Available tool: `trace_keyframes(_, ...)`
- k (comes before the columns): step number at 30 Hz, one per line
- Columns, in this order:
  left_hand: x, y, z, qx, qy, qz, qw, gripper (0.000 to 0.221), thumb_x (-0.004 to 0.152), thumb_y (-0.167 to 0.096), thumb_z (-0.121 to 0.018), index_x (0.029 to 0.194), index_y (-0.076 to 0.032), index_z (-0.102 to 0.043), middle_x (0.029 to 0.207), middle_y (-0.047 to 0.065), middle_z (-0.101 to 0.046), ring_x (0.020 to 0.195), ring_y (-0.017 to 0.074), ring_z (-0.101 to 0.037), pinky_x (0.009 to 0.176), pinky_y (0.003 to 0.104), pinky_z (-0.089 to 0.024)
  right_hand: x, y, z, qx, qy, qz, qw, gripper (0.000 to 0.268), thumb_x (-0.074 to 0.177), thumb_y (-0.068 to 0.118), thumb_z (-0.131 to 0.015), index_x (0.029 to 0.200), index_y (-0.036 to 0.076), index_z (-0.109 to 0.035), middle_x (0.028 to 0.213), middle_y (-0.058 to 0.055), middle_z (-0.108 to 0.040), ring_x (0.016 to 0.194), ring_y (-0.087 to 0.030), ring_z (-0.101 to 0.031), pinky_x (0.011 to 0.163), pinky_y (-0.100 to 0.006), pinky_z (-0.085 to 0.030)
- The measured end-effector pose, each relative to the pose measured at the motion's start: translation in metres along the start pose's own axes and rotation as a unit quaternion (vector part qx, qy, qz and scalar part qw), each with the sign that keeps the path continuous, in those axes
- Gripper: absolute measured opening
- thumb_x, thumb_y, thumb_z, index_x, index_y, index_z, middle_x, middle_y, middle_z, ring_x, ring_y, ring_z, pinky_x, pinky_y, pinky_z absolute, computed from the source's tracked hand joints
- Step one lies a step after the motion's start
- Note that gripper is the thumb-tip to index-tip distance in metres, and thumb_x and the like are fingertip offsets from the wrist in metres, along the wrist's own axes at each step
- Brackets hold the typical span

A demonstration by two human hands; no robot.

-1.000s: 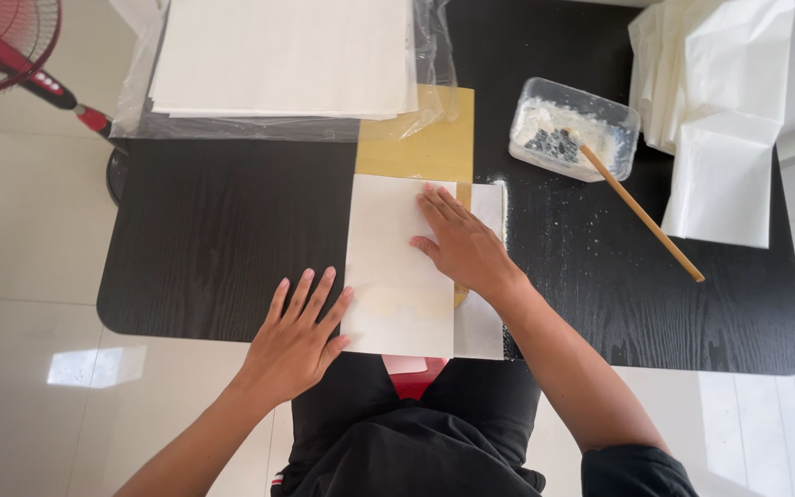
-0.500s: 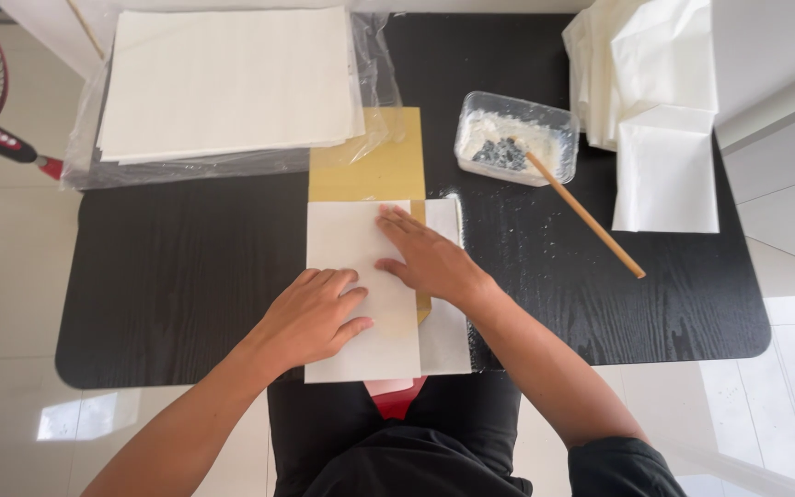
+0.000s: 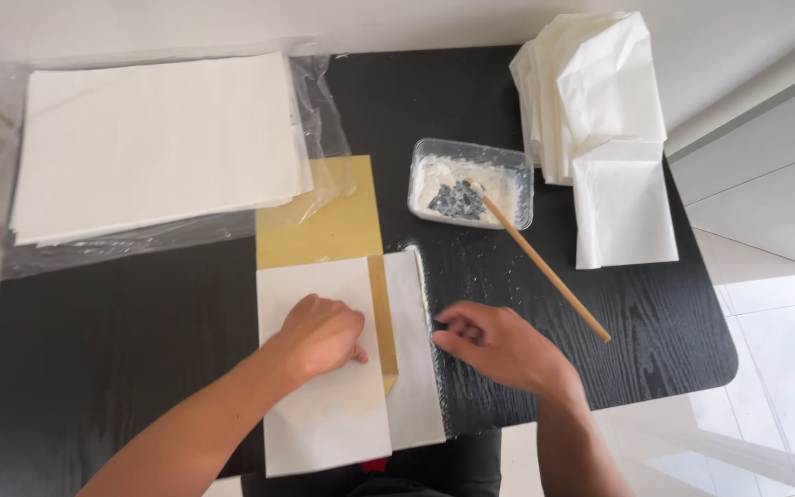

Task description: Folding paper sheets and applying adhesive with a brush to create bags

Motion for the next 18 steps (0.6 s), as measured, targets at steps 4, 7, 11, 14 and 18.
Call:
trace_keyframes(4, 0.014, -0.012, 0.007, 0.01, 0.039, 0.013, 0.999, 0.031, 0.082, -0.039, -0.079, 0.082, -0.009, -0.073, 0.069, 0.008, -0.069, 0.069, 0.0318, -0.068, 0.07, 0.04, -0.043, 0.013, -0.052, 0.022, 0.062, -0.151, -0.083, 0.983, 0.049, 0.09, 0.033, -0.075, 0.13, 0.006, -0.07, 0.097, -0.021, -0.081, 0.076, -0.03, -0.075, 0.064, -0.041, -0.057)
trace_keyframes(7, 0.015, -0.024, 0.031, 0.034, 0.079, 0.026, 0.996, 0.034, 0.076, -0.041, -0.083, 0.083, -0.009, -0.074, 0.074, 0.009, -0.07, 0.074, 0.0338, -0.068, 0.074, 0.044, -0.042, 0.025, -0.067, 0.034, 0.191, -0.313, 0.009, 0.93, 0.074, 0.088, 0.015, -0.079, 0.147, -0.005, -0.04, 0.091, -0.025, -0.071, 0.06, -0.027, -0.066, 0.05, -0.036, -0.053)
trace_keyframes(11, 0.023, -0.036, 0.034, 0.056, 0.071, 0.039, 0.995, 0.017, 0.079, -0.026, -0.083, 0.077, -0.011, -0.075, 0.07, 0.009, -0.07, 0.071, 0.0326, -0.067, 0.07, 0.043, -0.038, 0.036, -0.056, 0.043, 0.255, -0.363, 0.162, 0.881, 0.041, 0.096, 0.004, -0.068, 0.132, -0.007, -0.054, 0.091, -0.021, -0.068, 0.06, -0.02, -0.065, 0.045, -0.025, -0.055)
trace_keyframes(14, 0.03, -0.045, 0.04, 0.079, 0.091, 0.034, 0.992, 0.007, 0.081, -0.013, -0.081, 0.082, -0.008, -0.076, 0.072, 0.01, -0.069, 0.07, 0.0309, -0.065, 0.069, 0.042, -0.037, 0.039, -0.042, 0.046, 0.223, -0.382, 0.216, 0.87, 0.027, 0.101, 0.004, -0.059, 0.125, -0.009, -0.061, 0.096, -0.022, -0.068, 0.068, -0.022, -0.068, 0.053, -0.027, -0.061)
trace_keyframes(18, 0.051, -0.047, 0.035, 0.12, 0.131, 0.048, 0.983, 0.014, 0.076, -0.008, -0.085, 0.088, -0.01, -0.077, 0.078, 0.009, -0.071, 0.074, 0.0277, -0.065, 0.071, 0.043, -0.037, 0.043, -0.043, 0.054, 0.109, -0.427, 0.304, 0.845, 0.023, 0.108, 0.003, -0.047, 0.121, -0.006, -0.064, 0.094, -0.019, -0.065, 0.073, -0.024, -0.068, 0.062, -0.03, -0.063)
Point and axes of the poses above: each hand's wrist, its own x-axis towards the middle knuckle, its own z-axis out of the back of the hand, y = z × x, the point moved 3 cm from there along x, towards the middle knuckle
